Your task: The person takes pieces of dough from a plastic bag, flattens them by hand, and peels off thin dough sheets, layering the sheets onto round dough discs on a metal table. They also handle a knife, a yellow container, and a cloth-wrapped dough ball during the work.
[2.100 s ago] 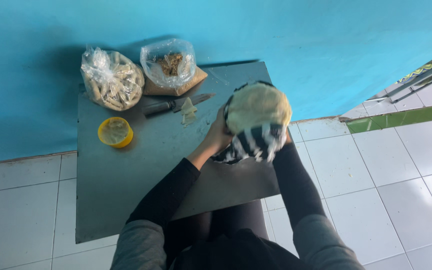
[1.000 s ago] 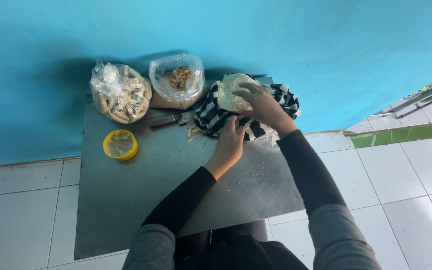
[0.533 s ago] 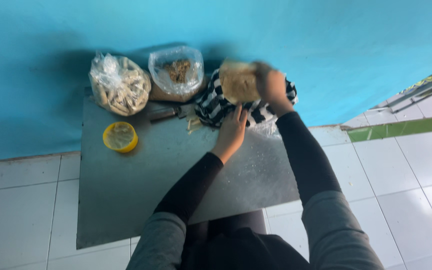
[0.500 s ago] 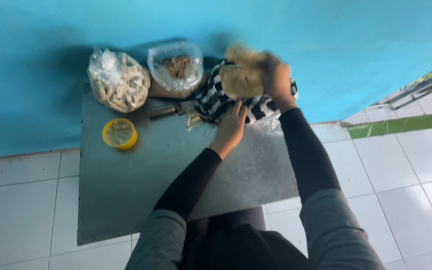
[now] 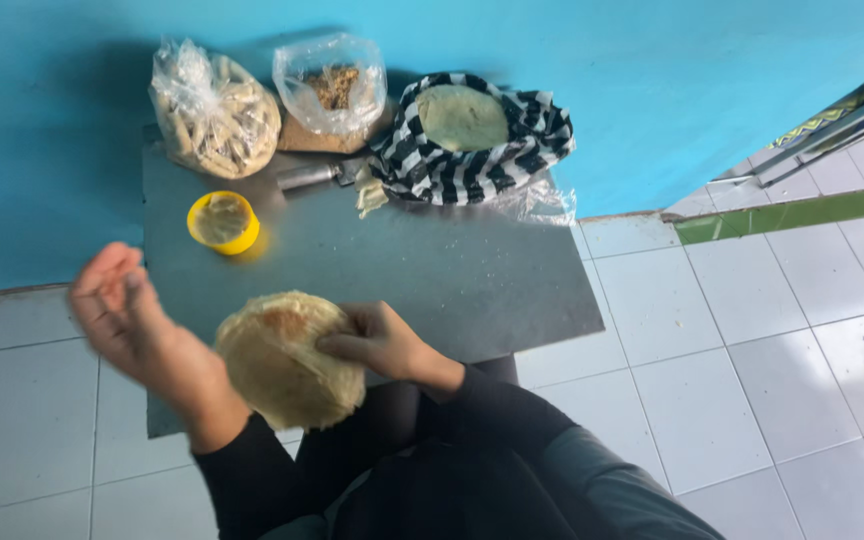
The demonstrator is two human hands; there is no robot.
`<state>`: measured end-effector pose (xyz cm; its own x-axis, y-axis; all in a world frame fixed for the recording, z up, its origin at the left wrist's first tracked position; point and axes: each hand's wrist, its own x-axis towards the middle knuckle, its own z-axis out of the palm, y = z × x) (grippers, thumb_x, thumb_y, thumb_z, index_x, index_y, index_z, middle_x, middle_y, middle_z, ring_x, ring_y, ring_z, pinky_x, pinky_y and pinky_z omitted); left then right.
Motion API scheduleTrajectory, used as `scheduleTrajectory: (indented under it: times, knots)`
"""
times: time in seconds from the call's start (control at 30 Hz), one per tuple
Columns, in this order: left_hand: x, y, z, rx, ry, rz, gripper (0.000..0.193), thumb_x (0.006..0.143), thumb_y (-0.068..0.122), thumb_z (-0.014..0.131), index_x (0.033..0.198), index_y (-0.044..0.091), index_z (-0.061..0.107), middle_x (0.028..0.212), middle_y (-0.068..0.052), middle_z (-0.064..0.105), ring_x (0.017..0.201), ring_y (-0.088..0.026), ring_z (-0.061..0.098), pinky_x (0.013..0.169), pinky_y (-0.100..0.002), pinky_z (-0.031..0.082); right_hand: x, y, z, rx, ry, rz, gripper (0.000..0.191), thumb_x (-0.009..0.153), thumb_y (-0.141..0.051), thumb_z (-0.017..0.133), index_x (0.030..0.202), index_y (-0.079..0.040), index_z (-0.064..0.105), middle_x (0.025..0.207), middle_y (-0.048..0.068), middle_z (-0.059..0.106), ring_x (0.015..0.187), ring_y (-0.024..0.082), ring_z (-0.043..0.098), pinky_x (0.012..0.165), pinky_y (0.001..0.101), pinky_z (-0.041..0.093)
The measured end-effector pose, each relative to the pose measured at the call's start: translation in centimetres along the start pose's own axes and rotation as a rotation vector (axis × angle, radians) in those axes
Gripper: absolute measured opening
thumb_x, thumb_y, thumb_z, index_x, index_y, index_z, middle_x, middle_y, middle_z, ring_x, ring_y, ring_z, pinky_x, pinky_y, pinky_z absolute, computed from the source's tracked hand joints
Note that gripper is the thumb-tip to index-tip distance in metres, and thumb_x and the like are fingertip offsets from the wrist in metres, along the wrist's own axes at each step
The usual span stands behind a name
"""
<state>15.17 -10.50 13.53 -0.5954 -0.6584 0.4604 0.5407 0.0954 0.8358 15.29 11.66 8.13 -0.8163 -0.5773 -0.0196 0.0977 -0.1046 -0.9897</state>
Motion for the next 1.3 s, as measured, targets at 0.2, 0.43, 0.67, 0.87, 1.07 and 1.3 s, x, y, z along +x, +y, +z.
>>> scheduleTrajectory:
  times: [0.2,0.43,0.67,0.87,1.07,1.3]
  knots:
    - [0.0,3.4,-6.6,0.138,0.02,0.048,0.016,0.111,0.014,0.059,0.12,0.002,0.058,0.119,-0.006,0.059,0.117,-0.016,0.056,0.11,-0.031,0.048,-9.2,8.3,-16.9,-0.579,0.991,-0.073,0.023,0.09,-0.017,0.076,0.101,0.003,0.07,0.088,0.009,0.074,0.079,0.013,0.066,0.069,0.0336,0.055]
    - [-4.3,0.9,-12.0,0.253,-0.06,0.06,0.011,0.118,0.007,0.058,0.125,-0.001,0.056,0.123,-0.008,0.059,0.117,-0.017,0.058,0.111,-0.032,0.048,-41.1,7.5,-29.5,-1.545,2.234,0.147,0.013,0.083,-0.002,0.074,0.095,-0.003,0.071,0.078,0.009,0.074,0.065,0.024,0.072,0.051,0.0381,0.052]
    - [-14.8,1.5,-6.0,0.514,-0.494,0.322,0.026,0.104,0.005,0.061,0.129,0.0,0.058,0.127,-0.017,0.063,0.119,-0.032,0.06,0.103,-0.043,0.048,-43.5,7.3,-20.4,-0.612,1.762,-0.736,0.019,0.098,0.013,0.066,0.114,0.007,0.073,0.109,0.011,0.073,0.091,0.015,0.067,0.084,0.0336,0.06]
    - [-16.3,5.3,-6.3,0.386,-0.514,0.313,0.026,0.104,0.004,0.062,0.13,0.0,0.057,0.129,-0.015,0.064,0.121,-0.031,0.062,0.103,-0.041,0.051,-19.9,5.3,-9.0,0.44,0.906,-0.356,0.025,0.108,-0.017,0.054,0.121,0.004,0.058,0.104,0.009,0.066,0.089,0.015,0.068,0.076,0.0304,0.057]
    - [-16.5,6.6,-9.0,0.462,-0.471,0.307,0.024,0.102,0.005,0.064,0.125,0.0,0.059,0.123,-0.015,0.066,0.116,-0.033,0.064,0.101,-0.042,0.052,0.5,5.8,4.1,0.312,0.374,-0.009,0.035,0.091,-0.015,0.07,0.115,0.01,0.066,0.098,0.009,0.073,0.082,0.013,0.068,0.074,0.0269,0.056]
    - [-15.9,4.0,-12.2,0.546,-0.408,0.254,0.021,0.103,0.006,0.062,0.123,0.001,0.061,0.121,-0.013,0.066,0.114,-0.029,0.066,0.097,-0.038,0.055,-2.3,8.1,-13.0,-0.031,1.159,0.011,0.035,0.088,-0.023,0.074,0.104,0.007,0.069,0.085,0.011,0.072,0.069,0.017,0.068,0.058,0.0332,0.056]
